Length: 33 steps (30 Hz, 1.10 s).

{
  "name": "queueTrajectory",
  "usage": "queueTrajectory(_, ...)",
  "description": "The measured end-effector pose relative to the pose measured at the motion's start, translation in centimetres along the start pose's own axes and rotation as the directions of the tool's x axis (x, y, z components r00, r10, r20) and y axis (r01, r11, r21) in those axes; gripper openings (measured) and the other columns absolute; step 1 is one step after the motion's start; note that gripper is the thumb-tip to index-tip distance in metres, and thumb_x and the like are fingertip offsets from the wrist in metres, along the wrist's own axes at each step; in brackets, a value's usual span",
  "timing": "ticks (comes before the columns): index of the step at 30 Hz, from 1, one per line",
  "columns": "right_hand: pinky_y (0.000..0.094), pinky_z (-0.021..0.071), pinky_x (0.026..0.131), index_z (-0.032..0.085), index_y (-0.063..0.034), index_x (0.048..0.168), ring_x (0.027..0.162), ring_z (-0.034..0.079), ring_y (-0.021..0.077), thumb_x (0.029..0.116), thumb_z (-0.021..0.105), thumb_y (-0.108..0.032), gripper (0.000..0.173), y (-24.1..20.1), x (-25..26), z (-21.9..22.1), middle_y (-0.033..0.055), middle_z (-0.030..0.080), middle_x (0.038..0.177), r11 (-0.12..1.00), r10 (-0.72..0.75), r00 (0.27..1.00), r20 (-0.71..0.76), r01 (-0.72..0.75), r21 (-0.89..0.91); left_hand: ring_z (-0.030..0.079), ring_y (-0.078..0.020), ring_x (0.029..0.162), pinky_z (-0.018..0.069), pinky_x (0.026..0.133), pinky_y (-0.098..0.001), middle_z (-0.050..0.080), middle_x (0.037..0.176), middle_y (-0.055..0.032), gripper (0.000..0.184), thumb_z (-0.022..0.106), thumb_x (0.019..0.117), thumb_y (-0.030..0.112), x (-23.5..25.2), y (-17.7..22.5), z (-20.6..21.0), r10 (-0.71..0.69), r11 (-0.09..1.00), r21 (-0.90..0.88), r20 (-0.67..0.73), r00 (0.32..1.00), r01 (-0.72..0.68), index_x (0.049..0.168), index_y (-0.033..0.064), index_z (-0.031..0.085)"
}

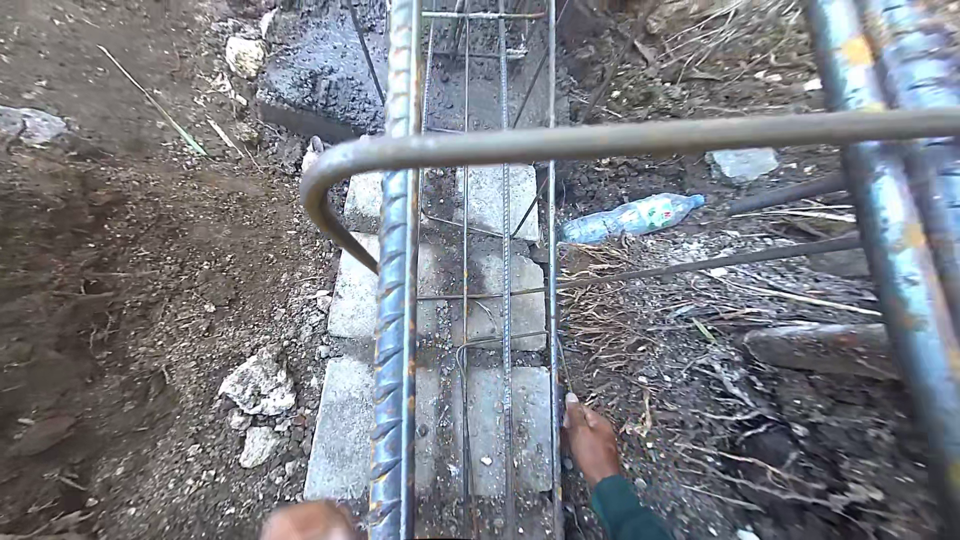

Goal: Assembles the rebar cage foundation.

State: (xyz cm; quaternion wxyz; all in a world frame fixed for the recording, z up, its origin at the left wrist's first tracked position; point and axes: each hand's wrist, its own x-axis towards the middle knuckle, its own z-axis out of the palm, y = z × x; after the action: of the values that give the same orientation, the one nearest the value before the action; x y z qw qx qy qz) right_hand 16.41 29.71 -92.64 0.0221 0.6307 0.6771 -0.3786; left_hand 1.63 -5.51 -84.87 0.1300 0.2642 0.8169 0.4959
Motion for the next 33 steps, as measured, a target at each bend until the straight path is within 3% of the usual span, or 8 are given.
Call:
queueTrajectory(2, 0.0466, 0.0498, 0.072, 0.066, 0.0051, 0.087, 0.07, 0.058, 0.023, 0.1107, 0.046, -0.025, 0.044, -0.5, -0.3, 0.4, 0.0133, 0.06, 0.074, 0.999, -0.031, 0.999, 0.039, 0.031, -0.018, 0.065, -0.0177, 0.099, 0.0556, 0.091, -0.0364, 0.066, 0.107, -0.0174, 0.034, 0.044, 0.1066, 0.018, 1.9, -4.2, -0.1, -0.381, 0.919, -0.125, -0.046, 0.923, 0.373, 0.112, -0.0091, 0.064)
queueTrajectory(5, 0.0491, 0.0482, 0.075, 0.067, 0.006, 0.092, 0.073, 0.057, 0.0255, 0.1112, 0.043, -0.03, 0.048, -2.2, -0.9, 1.3, 0.0148, 0.059, 0.077, 0.992, -0.062, 0.988, 0.143, 0.076, -0.098, 0.072, -0.0207, 0.099, 0.0607, 0.088, -0.038, 0.071, 0.116, -0.0145, 0.033, 0.039, 0.1067, 0.012, 5.6, -9.5, 3.7, -0.679, 0.591, -0.416, 0.206, 0.704, 0.691, 0.125, -0.0047, 0.062)
queueTrajectory(10, 0.0356, 0.0439, 0.062, 0.062, -0.0018, 0.079, 0.06, 0.048, 0.013, 0.1107, 0.043, -0.026, 0.044, -1.1, 0.3, 1.7, 0.0016, 0.049, 0.065, 0.997, -0.072, 0.987, 0.144, 0.069, 0.025, 0.072, -0.0268, 0.107, 0.0599, 0.093, -0.0401, 0.071, 0.122, -0.0205, 0.039, 0.031, 0.1065, 0.005, 10.0, -10.3, 9.6, -0.588, 0.237, -0.571, 0.56, 0.584, 0.786, 0.136, -0.0064, 0.053)
queueTrajectory(15, 0.0311, 0.0425, 0.058, 0.061, -0.0038, 0.079, 0.056, 0.046, 0.0102, 0.1109, 0.038, -0.023, 0.044, 0.3, 1.1, 0.8, -0.0007, 0.049, 0.063, 0.991, -0.109, 0.984, 0.138, 0.095, 0.098, 0.067, -0.0301, 0.12, 0.0543, 0.101, -0.0439, 0.067, 0.131, -0.0209, 0.061, 0.011, 0.1128, 0.036, 11.8, -9.8, 12.0, -0.486, -0.074, -0.536, 0.756, 0.439, 0.841, 0.144, 0.0004, 0.048)
queueTrajectory(20, 0.045, 0.0472, 0.07, 0.066, -0.001, 0.084, 0.069, 0.056, 0.0202, 0.1111, 0.043, -0.028, 0.045, -0.6, 0.3, 1.2, 0.008, 0.058, 0.072, 0.997, -0.062, 0.997, 0.051, 0.064, -0.034, 0.061, -0.0302, 0.13, 0.0512, 0.105, -0.0476, 0.062, 0.14, -0.0181, 0.069, 0.005, 0.1102, 0.046, 11.5, -11.1, 12.4, -0.325, -0.12, -0.485, 0.844, 0.427, 0.866, 0.15, 0.0064, 0.044)
queueTrajectory(26, 0.0554, 0.0499, 0.085, 0.071, 0.0022, 0.099, 0.087, 0.065, 0.031, 0.1106, 0.046, -0.029, 0.042, -1.4, -0.6, 0.6, 0.0178, 0.069, 0.09, 0.986, -0.069, 0.998, 0.006, 0.069, -0.15, 0.062, -0.0315, 0.127, 0.0522, 0.102, -0.0471, 0.058, 0.144, -0.0194, 0.078, 0.0, 0.1077, 0.051, 11.2, -11.0, 13.0, -0.329, -0.034, -0.471, 0.838, 0.435, 0.882, 0.149, 0.0028, 0.046)
queueTrajectory(31, 0.0618, 0.0483, 0.084, 0.068, 0.0045, 0.098, 0.089, 0.064, 0.0399, 0.1121, 0.042, -0.032, 0.047, -1.7, -0.9, 0.1, 0.0247, 0.066, 0.09, 0.975, -0.01, 0.998, 0.057, 0.022, -0.219, 0.066, -0.0308, 0.12, 0.0554, 0.098, -0.0483, 0.063, 0.139, -0.0161, 0.085, 0.006, 0.1031, 0.067, 9.7, -10.0, 12.9, -0.394, 0.095, -0.483, 0.785, 0.478, 0.87, 0.15, 0.0089, 0.046)
queueTrajectory(33, 0.0612, 0.048, 0.08, 0.067, 0.0057, 0.097, 0.084, 0.062, 0.0383, 0.1121, 0.042, -0.031, 0.047, -1.5, -1.0, -0.2, 0.0242, 0.064, 0.087, 0.985, -0.021, 0.997, 0.07, 0.033, -0.17, 0.068, -0.0286, 0.114, 0.0572, 0.092, -0.0454, 0.063, 0.137, -0.0169, 0.082, 0.004, 0.1051, 0.063, 9.5, -7.4, 12.1, -0.518, 0.236, -0.494, 0.665, 0.538, 0.837, 0.15, 0.0061, 0.043)
